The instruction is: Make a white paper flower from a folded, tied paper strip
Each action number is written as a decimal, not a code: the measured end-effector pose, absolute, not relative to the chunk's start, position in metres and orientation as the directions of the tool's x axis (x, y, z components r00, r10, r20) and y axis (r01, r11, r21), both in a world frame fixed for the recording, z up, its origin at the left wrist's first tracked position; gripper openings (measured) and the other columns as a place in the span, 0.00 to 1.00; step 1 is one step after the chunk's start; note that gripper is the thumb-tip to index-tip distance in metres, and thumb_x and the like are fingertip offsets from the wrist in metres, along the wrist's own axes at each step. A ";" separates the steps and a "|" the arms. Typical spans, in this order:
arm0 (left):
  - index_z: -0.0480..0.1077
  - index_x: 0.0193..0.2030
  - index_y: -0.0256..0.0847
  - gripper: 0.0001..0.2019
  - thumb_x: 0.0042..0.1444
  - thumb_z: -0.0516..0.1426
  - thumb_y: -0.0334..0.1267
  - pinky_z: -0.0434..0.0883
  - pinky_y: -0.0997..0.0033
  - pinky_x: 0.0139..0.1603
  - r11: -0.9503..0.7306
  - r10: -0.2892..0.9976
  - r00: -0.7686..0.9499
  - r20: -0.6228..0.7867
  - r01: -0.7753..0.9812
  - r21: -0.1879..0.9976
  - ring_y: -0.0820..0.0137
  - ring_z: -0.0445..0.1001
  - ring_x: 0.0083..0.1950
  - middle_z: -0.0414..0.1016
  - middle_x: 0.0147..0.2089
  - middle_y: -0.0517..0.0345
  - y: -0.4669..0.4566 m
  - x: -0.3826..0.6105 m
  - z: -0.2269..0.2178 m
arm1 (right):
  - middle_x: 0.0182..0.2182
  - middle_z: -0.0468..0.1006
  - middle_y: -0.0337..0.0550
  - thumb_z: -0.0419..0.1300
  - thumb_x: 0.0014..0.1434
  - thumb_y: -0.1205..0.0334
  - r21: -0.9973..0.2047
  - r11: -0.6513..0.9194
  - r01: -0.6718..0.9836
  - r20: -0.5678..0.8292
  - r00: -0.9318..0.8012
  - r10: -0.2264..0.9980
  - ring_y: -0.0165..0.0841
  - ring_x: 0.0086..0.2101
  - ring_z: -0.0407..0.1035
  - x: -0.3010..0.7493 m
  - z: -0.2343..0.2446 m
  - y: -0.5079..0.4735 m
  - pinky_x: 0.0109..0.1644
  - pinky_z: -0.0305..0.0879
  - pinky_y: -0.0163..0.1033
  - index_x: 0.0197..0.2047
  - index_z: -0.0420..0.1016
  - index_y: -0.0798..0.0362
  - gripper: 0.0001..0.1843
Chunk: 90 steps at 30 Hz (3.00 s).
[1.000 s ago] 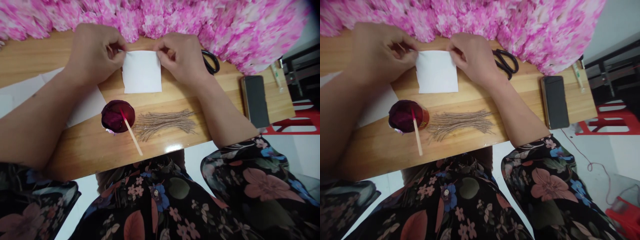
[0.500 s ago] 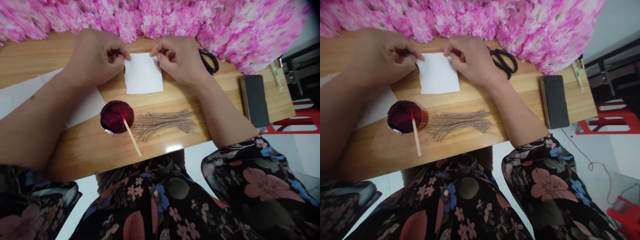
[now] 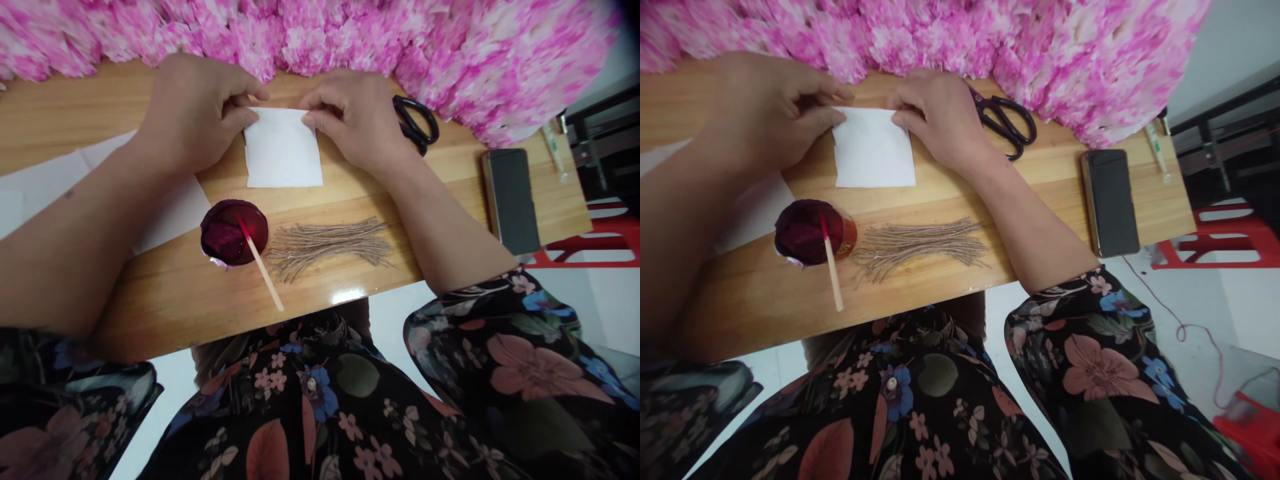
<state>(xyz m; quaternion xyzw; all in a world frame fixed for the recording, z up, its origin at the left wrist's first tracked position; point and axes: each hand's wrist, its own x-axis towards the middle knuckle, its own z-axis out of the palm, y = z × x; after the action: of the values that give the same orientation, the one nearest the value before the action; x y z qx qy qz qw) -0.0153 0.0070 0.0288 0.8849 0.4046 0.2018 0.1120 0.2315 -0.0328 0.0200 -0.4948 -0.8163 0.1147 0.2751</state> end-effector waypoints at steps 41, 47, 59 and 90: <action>0.78 0.41 0.43 0.15 0.53 0.61 0.50 0.61 0.69 0.36 -0.541 0.837 0.520 0.171 0.741 0.398 0.72 0.64 0.30 0.76 0.33 0.62 0.003 -0.004 0.030 | 0.41 0.82 0.41 0.59 0.62 0.67 -0.358 0.483 0.799 0.317 -0.382 0.868 0.38 0.43 0.72 0.227 0.025 -0.031 0.51 0.64 0.43 0.40 0.78 0.45 0.08; 0.81 0.47 0.42 0.15 0.56 0.62 0.44 0.60 0.69 0.36 -0.523 0.846 0.514 0.141 0.749 0.407 0.72 0.66 0.30 0.76 0.33 0.60 0.002 -0.005 0.034 | 0.44 0.81 0.41 0.57 0.62 0.66 -0.343 0.481 0.807 0.313 -0.384 0.869 0.38 0.47 0.72 0.227 0.024 -0.030 0.53 0.64 0.44 0.40 0.77 0.43 0.09; 0.81 0.46 0.42 0.12 0.59 0.63 0.44 0.61 0.69 0.39 -0.525 0.842 0.531 0.095 0.766 0.372 0.74 0.62 0.29 0.71 0.29 0.63 0.003 -0.010 0.041 | 0.43 0.82 0.43 0.57 0.61 0.68 -0.365 0.486 0.794 0.321 -0.383 0.866 0.39 0.47 0.73 0.226 0.021 -0.027 0.52 0.64 0.44 0.41 0.79 0.45 0.11; 0.79 0.46 0.47 0.12 0.59 0.58 0.44 0.66 0.63 0.46 -0.513 0.849 0.525 0.050 0.801 0.307 0.69 0.65 0.31 0.75 0.32 0.61 0.002 -0.008 0.044 | 0.41 0.83 0.37 0.60 0.58 0.69 -0.402 0.405 0.821 0.298 -0.301 0.906 0.37 0.38 0.71 0.225 0.021 -0.028 0.45 0.61 0.42 0.41 0.77 0.45 0.10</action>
<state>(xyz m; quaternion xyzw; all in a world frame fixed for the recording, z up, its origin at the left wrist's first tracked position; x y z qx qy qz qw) -0.0080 0.0022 0.0445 0.8645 0.4773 0.0972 0.1241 0.2249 -0.0281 0.0207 -0.5386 -0.8018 0.0866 0.2442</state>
